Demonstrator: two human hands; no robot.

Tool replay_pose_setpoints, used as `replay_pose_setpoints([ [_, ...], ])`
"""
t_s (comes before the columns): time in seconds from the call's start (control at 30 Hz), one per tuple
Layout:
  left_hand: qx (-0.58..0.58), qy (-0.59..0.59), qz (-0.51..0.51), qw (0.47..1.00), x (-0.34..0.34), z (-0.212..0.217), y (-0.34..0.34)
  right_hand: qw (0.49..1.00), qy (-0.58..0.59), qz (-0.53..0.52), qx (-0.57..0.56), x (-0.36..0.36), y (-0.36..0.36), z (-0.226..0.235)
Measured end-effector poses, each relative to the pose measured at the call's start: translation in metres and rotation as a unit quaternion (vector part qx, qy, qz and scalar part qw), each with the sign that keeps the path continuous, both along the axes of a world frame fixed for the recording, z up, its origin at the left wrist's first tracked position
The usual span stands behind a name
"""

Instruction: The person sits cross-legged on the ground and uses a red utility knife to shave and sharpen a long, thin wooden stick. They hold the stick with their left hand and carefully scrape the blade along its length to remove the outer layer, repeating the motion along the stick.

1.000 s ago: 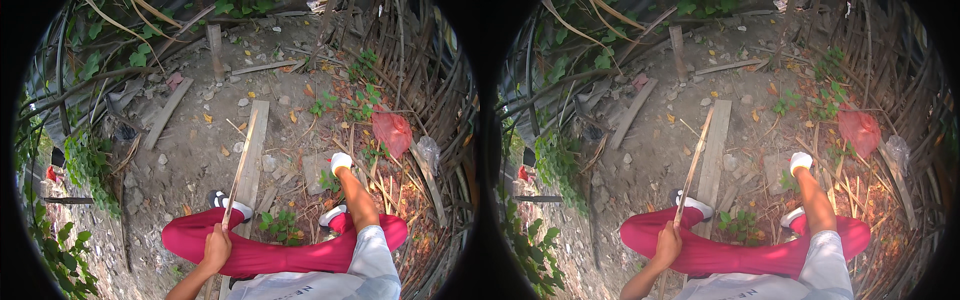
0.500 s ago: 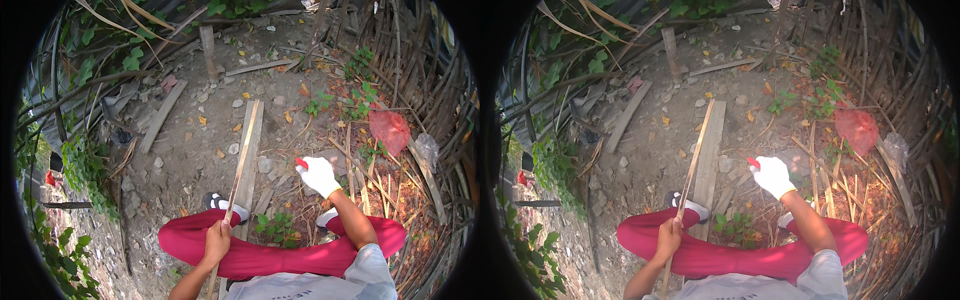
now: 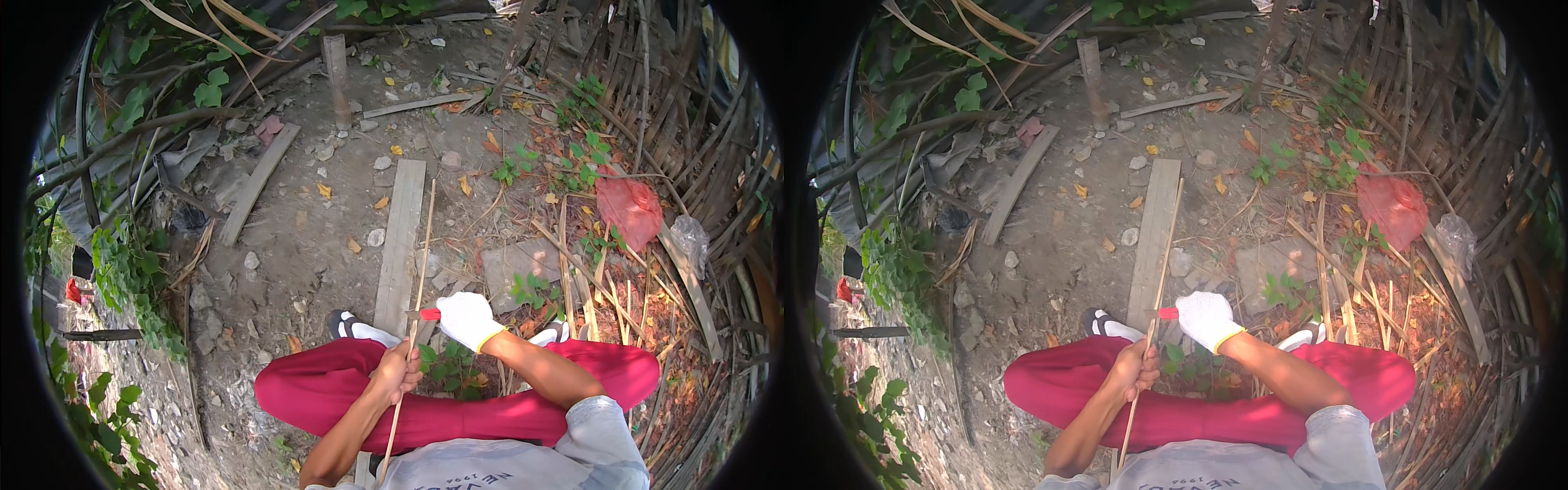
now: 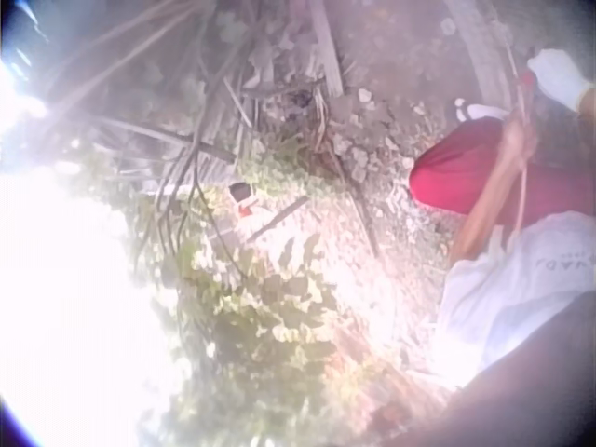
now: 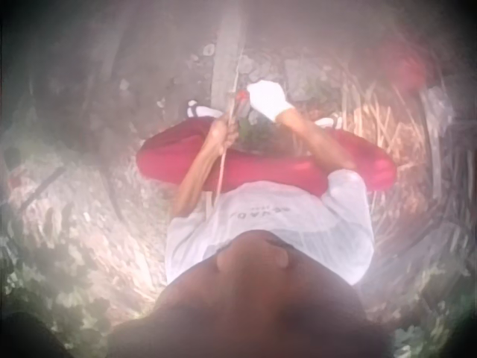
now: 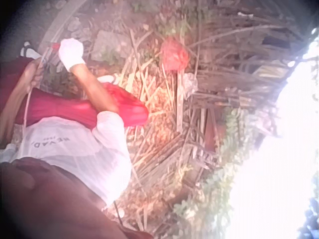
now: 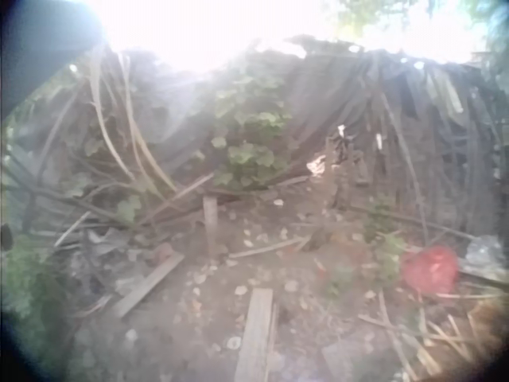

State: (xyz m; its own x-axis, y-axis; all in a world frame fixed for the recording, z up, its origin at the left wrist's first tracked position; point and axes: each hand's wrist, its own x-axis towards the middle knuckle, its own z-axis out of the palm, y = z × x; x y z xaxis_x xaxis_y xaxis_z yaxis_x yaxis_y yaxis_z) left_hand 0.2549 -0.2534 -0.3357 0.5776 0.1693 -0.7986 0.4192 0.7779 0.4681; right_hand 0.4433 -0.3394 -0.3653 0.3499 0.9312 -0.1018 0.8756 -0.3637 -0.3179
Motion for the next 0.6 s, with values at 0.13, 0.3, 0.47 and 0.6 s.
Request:
replay_pose_setpoints([
  [0.13, 0.037, 0.015, 0.003, 0.999, 0.001, -0.008, 0.003, 0.999, -0.013, -0.032, -0.010, 0.008, 0.014, -0.014],
  [0.3, 0.070, 0.028, -0.002, 0.997, -0.003, -0.008, 0.003, 0.999, -0.017, -0.039, -0.007, 0.016, 0.033, -0.031],
  [0.47, 0.010, 0.035, -0.100, 0.994, -0.039, -0.005, -0.029, 0.979, -0.019, -0.196, -0.042, 0.106, 0.023, -0.060],
  [0.6, 0.018, 0.060, -0.120, 0.991, -0.051, 0.015, -0.031, 0.979, -0.050, -0.195, -0.008, 0.107, 0.019, -0.071],
])
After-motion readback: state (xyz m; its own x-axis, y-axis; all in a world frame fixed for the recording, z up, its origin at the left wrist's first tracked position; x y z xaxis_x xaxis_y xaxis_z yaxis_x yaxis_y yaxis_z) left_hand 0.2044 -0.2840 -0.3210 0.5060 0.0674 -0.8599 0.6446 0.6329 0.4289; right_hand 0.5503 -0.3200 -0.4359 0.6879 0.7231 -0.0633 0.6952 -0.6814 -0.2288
